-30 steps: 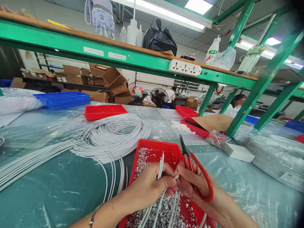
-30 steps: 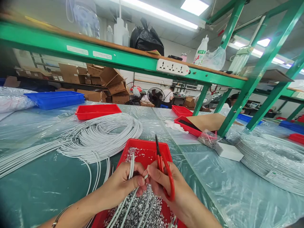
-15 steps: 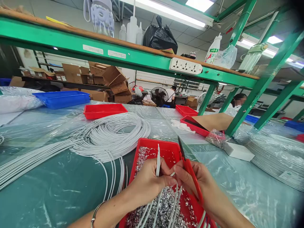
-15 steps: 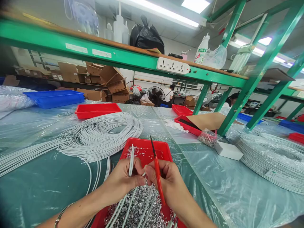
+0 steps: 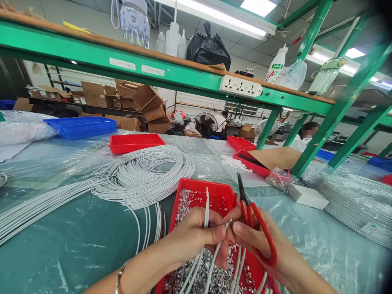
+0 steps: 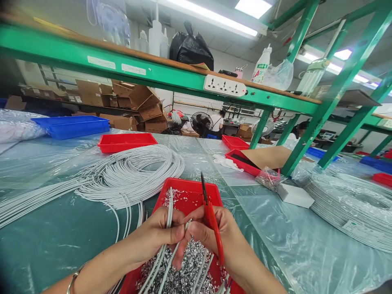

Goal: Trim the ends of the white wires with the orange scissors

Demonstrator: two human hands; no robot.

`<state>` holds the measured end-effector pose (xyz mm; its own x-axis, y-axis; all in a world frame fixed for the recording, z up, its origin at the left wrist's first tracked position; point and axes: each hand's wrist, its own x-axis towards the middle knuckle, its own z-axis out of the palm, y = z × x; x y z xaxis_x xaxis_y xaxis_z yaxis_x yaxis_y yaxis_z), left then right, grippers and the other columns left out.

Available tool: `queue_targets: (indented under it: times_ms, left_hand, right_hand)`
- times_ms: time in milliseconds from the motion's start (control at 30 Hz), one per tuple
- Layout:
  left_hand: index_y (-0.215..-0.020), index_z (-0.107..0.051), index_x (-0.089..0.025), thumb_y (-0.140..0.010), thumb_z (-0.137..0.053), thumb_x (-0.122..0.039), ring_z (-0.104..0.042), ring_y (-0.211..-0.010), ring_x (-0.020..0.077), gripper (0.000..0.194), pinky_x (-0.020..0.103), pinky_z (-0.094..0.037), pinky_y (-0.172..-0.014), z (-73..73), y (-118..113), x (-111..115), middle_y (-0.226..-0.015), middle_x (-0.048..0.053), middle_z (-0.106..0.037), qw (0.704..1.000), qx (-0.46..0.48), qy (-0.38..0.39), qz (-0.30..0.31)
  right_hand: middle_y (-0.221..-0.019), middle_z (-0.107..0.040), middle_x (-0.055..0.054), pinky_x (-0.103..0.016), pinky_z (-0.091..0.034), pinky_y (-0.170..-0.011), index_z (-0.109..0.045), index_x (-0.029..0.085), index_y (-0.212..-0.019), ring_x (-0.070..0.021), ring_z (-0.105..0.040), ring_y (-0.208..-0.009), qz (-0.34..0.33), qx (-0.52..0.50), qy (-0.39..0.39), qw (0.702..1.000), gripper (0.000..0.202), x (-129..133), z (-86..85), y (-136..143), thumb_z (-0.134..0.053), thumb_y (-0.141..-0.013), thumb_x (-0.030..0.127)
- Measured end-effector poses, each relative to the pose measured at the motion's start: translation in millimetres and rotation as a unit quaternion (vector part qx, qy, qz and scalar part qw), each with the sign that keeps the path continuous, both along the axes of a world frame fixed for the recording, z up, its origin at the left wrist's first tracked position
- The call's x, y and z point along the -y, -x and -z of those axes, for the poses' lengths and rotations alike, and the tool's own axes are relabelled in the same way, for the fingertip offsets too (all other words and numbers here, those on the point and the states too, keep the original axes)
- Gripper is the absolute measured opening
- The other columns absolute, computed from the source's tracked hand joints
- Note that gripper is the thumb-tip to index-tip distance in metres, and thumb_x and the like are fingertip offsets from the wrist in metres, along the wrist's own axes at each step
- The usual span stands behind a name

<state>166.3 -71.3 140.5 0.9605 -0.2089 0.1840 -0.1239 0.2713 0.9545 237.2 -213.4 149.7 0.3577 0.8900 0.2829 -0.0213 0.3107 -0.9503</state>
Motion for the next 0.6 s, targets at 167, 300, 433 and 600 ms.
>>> queue_targets:
  times_ms: [167, 300, 433, 600]
  left_hand:
    - [-0.068, -0.051, -0.008, -0.065, -0.069, -0.046, -0.053, -0.044, 0.009, 0.042, 0.021, -0.04, -0.048, 0.7, -2.3, 2.6, -0.054, 0.002, -0.054, 0.999, 0.003, 0.016, -0.038]
    - [-0.068, -0.051, -0.009, -0.067, -0.068, -0.043, -0.052, -0.044, 0.0091, 0.038, 0.022, -0.038, -0.049, 1.3, -2.0, 2.3, -0.054, 0.002, -0.054, 1.0, -0.003, 0.009, -0.025]
    - [-0.065, -0.053, -0.01, -0.071, -0.064, -0.042, -0.049, -0.046, 0.0089, 0.034, 0.023, -0.037, -0.052, 4.4, 0.8, 3.8, -0.052, 0.003, -0.053, 0.999, 0.008, -0.011, 0.043]
    - [-0.077, -0.055, -0.009, -0.074, -0.061, -0.044, -0.048, -0.059, 0.0079, 0.036, 0.021, -0.036, -0.055, 9.9, 2.9, 8.3, -0.069, 0.004, -0.052, 0.996, 0.034, -0.085, -0.005]
  right_hand:
    - [-0.053, -0.059, -0.001, -0.027, -0.042, -0.067, -0.06, 0.014, -0.078, -0.0121, -0.057, -0.053, 0.062, 0.016, 0.022, 0.998, 0.007, 0.4, -5.9, 5.0, -0.058, -0.081, 0.019]
    - [-0.051, -0.059, -0.001, -0.024, -0.041, -0.059, -0.062, 0.014, -0.079, -0.0123, -0.055, -0.051, 0.08, 0.061, 0.044, 0.994, 0.01, 2.0, -6.3, 2.8, -0.058, -0.08, 0.023]
    - [-0.051, -0.054, -0.001, -0.023, -0.039, -0.051, -0.063, 0.012, -0.082, -0.0139, -0.053, -0.048, 0.13, 0.166, 0.091, 0.973, 0.02, 2.9, -4.4, -3.6, -0.063, -0.075, 0.031]
    - [-0.052, -0.042, 0.0, -0.022, -0.037, -0.045, -0.054, 0.013, -0.064, -0.0124, -0.045, -0.048, 0.241, 0.205, 0.136, 0.939, 0.035, 2.2, -3.4, -14.0, -0.066, -0.067, 0.045]
